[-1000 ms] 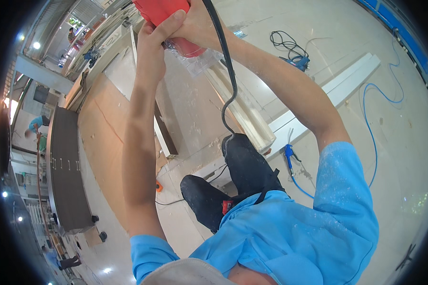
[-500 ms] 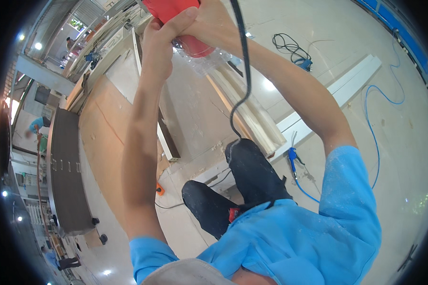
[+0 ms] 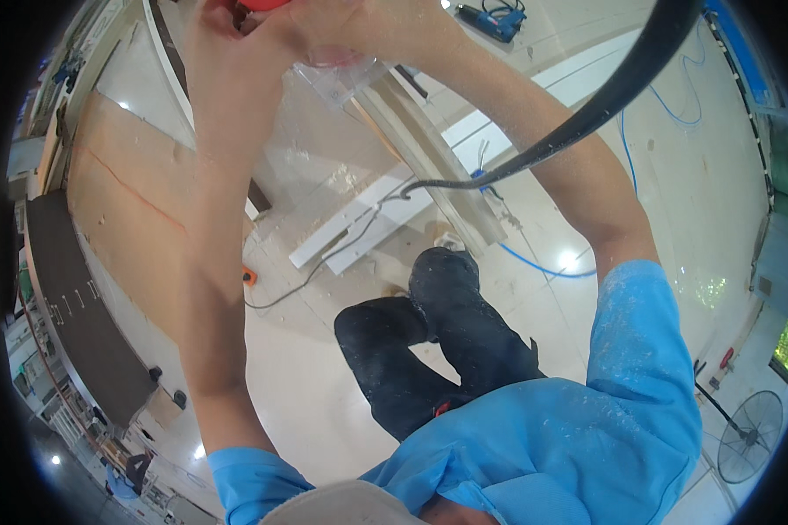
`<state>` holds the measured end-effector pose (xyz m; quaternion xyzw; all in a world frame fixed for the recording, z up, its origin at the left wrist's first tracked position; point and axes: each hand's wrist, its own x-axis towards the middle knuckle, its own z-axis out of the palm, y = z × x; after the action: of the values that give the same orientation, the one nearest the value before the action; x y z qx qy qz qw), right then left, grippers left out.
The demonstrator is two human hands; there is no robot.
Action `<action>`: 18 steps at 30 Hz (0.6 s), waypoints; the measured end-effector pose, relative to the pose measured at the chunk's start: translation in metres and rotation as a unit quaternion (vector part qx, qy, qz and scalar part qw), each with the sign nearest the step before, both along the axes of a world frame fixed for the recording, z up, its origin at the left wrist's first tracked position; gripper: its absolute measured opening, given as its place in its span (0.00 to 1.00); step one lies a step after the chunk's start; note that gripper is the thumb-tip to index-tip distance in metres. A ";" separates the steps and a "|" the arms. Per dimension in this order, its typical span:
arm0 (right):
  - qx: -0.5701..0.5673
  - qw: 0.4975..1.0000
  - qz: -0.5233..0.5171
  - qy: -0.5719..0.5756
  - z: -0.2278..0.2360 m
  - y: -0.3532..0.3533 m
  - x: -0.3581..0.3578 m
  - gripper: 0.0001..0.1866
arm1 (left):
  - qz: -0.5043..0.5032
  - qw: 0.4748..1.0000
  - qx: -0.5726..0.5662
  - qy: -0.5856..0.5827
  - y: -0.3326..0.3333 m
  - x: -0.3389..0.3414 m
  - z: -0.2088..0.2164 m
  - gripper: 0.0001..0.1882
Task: The person adjusts a red handheld wood router, then uses it to shape the edge of a long wooden board. They reposition the board and continue routing along its length, then plug the router into an extension cord and resume routing.
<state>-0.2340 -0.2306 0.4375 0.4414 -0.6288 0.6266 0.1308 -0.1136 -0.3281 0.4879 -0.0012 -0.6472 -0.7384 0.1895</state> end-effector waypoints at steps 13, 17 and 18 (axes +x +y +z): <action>0.000 0.988 0.096 -0.121 0.000 0.005 0.014 0.35 | 0.179 0.971 -0.110 0.111 -0.032 0.028 -0.052 0.34; 0.006 0.977 0.144 -0.160 -0.008 0.013 0.013 0.32 | 0.365 0.929 -0.027 0.060 0.004 0.128 -0.123 0.17; 0.014 0.976 0.147 -0.162 -0.009 0.014 0.011 0.31 | 0.379 0.925 0.016 -0.023 0.022 0.161 -0.140 0.17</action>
<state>-0.2230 -0.2162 0.4283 0.4236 -0.5782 0.6935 -0.0728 0.0473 -0.3063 0.3483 0.2635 -0.5919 -0.6216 0.4402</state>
